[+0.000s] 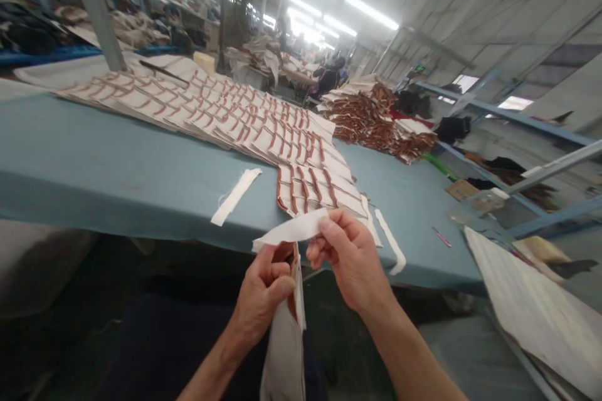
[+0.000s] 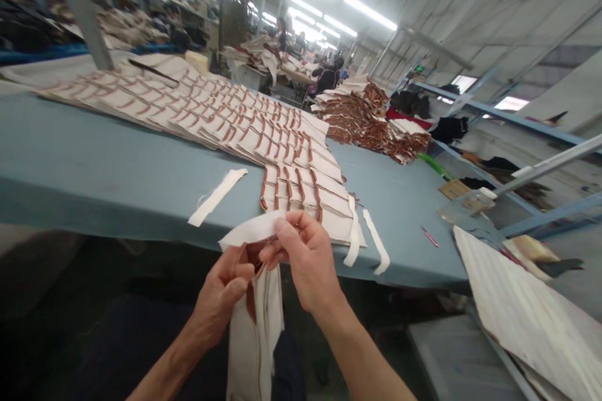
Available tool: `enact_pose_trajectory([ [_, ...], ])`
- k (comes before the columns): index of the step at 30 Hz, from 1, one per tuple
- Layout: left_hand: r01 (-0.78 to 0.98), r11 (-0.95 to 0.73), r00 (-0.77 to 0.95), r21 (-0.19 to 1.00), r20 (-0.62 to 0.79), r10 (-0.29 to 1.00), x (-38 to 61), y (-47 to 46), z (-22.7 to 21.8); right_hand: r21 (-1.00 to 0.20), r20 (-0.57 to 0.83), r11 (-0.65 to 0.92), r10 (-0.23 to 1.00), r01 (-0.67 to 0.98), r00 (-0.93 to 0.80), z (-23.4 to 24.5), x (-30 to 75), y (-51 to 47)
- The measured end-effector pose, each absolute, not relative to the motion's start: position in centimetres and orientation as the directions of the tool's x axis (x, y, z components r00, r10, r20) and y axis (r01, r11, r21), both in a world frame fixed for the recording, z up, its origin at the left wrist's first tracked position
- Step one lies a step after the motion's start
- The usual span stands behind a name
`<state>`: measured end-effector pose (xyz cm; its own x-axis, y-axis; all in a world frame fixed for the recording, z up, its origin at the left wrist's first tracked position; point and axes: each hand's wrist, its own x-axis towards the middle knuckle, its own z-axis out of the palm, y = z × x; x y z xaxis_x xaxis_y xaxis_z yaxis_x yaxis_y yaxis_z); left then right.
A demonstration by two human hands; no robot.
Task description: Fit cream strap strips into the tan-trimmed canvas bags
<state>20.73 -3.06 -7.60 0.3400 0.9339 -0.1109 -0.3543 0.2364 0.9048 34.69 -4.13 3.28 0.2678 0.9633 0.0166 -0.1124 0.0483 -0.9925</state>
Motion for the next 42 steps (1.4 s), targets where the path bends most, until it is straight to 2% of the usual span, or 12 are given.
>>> enact_pose_trajectory([
  [4,-0.488,0.347,0.283,0.801,-0.231,0.931,20.5,-3.6,-8.0,-0.977,-0.099,-0.013,0.914,-0.215,0.392,-1.5,34.7,-7.8],
  [8,-0.543,0.388,0.222,0.745,-0.318,0.922,20.2,-3.5,-8.5,-0.940,-0.225,-0.056,0.843,-0.336,0.489,-5.6,34.1,-10.2],
  [13,-0.519,0.400,0.183,0.755,-0.359,0.915,18.7,-3.4,-8.8,-0.942,-0.243,-0.070,0.819,-0.330,0.520,-9.4,34.0,-11.8],
  [18,-0.418,0.348,0.109,0.839,-0.334,0.936,17.5,-3.6,-9.1,-0.962,-0.206,-0.076,0.830,-0.261,0.518,-11.6,33.9,-12.2],
  [25,-0.175,0.140,0.017,0.975,-0.139,0.990,15.1,-4.3,-7.9,-0.986,-0.143,-0.167,0.868,0.009,0.475,-13.8,34.6,-12.9],
  [27,-0.062,-0.003,0.057,0.998,0.007,0.998,14.3,-4.8,-6.9,-0.975,-0.129,-0.199,0.864,0.095,0.486,-13.7,35.8,-12.6],
  [30,0.137,-0.337,0.193,0.931,0.309,0.931,13.6,-5.4,-5.9,-0.958,-0.082,-0.203,0.870,0.201,0.487,-11.9,37.0,-11.9],
  [32,0.192,-0.466,0.274,0.864,0.409,0.871,13.5,-5.6,-5.6,-0.955,-0.015,-0.131,0.917,0.266,0.399,-9.6,36.5,-11.2],
  [33,0.199,-0.495,0.303,0.846,0.427,0.852,13.5,-5.7,-5.5,-0.950,0.060,-0.032,0.958,0.309,0.282,-8.3,35.8,-10.9],
  [35,0.187,-0.540,0.346,0.821,0.459,0.818,13.6,-5.9,-5.5,-0.952,0.151,0.128,0.987,0.279,0.062,-5.9,33.7,-10.1],
  [37,0.162,-0.580,0.373,0.799,0.494,0.785,13.8,-6.2,-5.4,-0.966,0.127,0.132,0.991,0.223,-0.036,-4.1,31.5,-9.4],
  [42,0.193,-0.607,0.339,0.771,0.528,0.778,13.7,-6.8,-5.1,-0.981,-0.010,-0.009,1.000,0.192,-0.003,-3.0,28.0,-8.5],
])
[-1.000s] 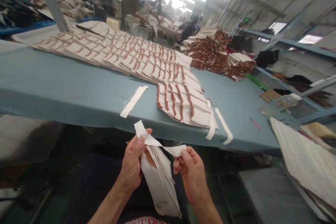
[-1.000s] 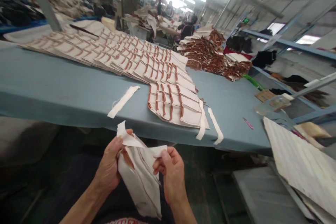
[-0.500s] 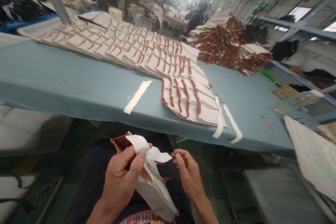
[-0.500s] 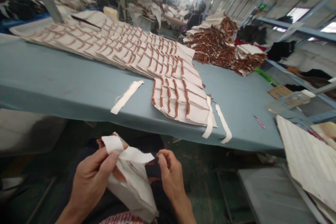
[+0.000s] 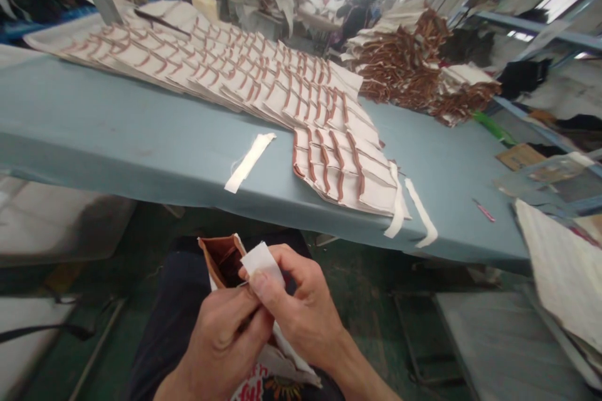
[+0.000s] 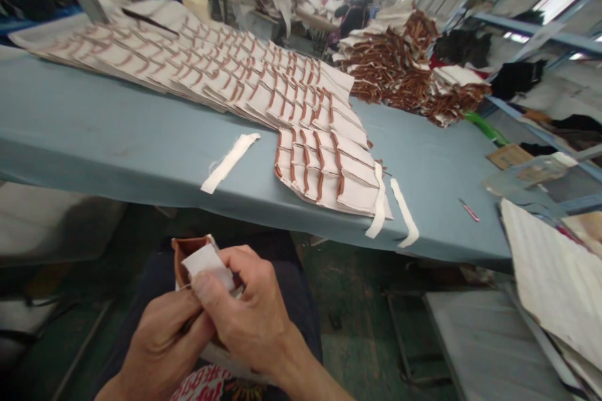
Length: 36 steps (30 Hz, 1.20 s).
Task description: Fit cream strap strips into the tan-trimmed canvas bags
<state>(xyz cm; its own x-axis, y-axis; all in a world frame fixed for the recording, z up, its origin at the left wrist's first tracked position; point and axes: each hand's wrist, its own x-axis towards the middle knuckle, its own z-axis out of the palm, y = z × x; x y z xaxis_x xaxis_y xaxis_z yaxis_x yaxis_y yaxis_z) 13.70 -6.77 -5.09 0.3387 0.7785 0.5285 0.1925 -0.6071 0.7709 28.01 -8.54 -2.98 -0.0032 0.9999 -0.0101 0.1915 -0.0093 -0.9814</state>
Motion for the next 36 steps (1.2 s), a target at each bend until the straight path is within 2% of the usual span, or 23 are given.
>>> enact_pose_trajectory([
  [5,0.232,-0.563,0.285,0.793,0.498,0.819,13.3,-7.1,-5.2,-0.974,-0.111,-0.112,0.994,0.199,0.013,-2.7,26.9,-8.4],
  [12,0.256,-0.501,0.235,0.827,0.450,0.862,12.9,-7.6,-5.5,-0.970,-0.241,-0.240,0.970,-0.051,0.024,-3.1,25.9,-8.3],
  [15,0.256,-0.370,0.265,0.893,0.303,0.915,12.4,-8.0,-6.1,-0.937,-0.298,-0.296,0.954,-0.186,-0.017,-3.6,26.3,-8.3],
  [18,0.230,-0.216,0.261,0.949,0.154,0.953,11.8,-8.6,-7.2,-0.907,-0.340,-0.339,0.940,-0.249,-0.040,-4.0,27.0,-8.2],
  [21,0.194,-0.103,0.169,0.976,0.070,0.983,11.5,-9.5,-8.2,-0.889,-0.369,-0.366,0.928,-0.273,-0.042,-4.1,27.5,-8.1],
  [23,0.164,0.044,0.077,0.986,-0.057,0.995,11.4,-9.8,-8.5,-0.872,-0.379,-0.383,0.922,-0.304,-0.074,-4.1,28.0,-8.0],
  [26,0.098,0.257,-0.013,0.961,-0.257,0.966,11.2,-9.5,-8.1,-0.831,-0.394,-0.440,0.897,-0.339,-0.199,-4.1,29.0,-7.8],
  [28,0.011,0.354,0.021,0.935,-0.354,0.935,11.1,-9.0,-7.4,-0.782,-0.419,-0.533,0.833,-0.323,-0.361,-4.5,29.8,-7.7],
  [30,-0.076,0.437,0.123,0.896,-0.427,0.896,11.0,-8.5,-6.6,-0.696,-0.420,-0.651,0.711,-0.303,-0.564,-5.3,30.4,-7.8],
  [33,-0.104,0.456,0.277,0.884,-0.415,0.867,10.9,-7.7,-5.9,-0.541,-0.344,-0.778,0.551,-0.319,-0.760,-6.8,30.6,-8.2],
  [36,-0.047,0.332,0.433,0.942,-0.281,0.857,10.8,-6.9,-6.1,-0.452,-0.284,-0.820,0.505,-0.350,-0.815,-8.1,30.4,-8.7],
])
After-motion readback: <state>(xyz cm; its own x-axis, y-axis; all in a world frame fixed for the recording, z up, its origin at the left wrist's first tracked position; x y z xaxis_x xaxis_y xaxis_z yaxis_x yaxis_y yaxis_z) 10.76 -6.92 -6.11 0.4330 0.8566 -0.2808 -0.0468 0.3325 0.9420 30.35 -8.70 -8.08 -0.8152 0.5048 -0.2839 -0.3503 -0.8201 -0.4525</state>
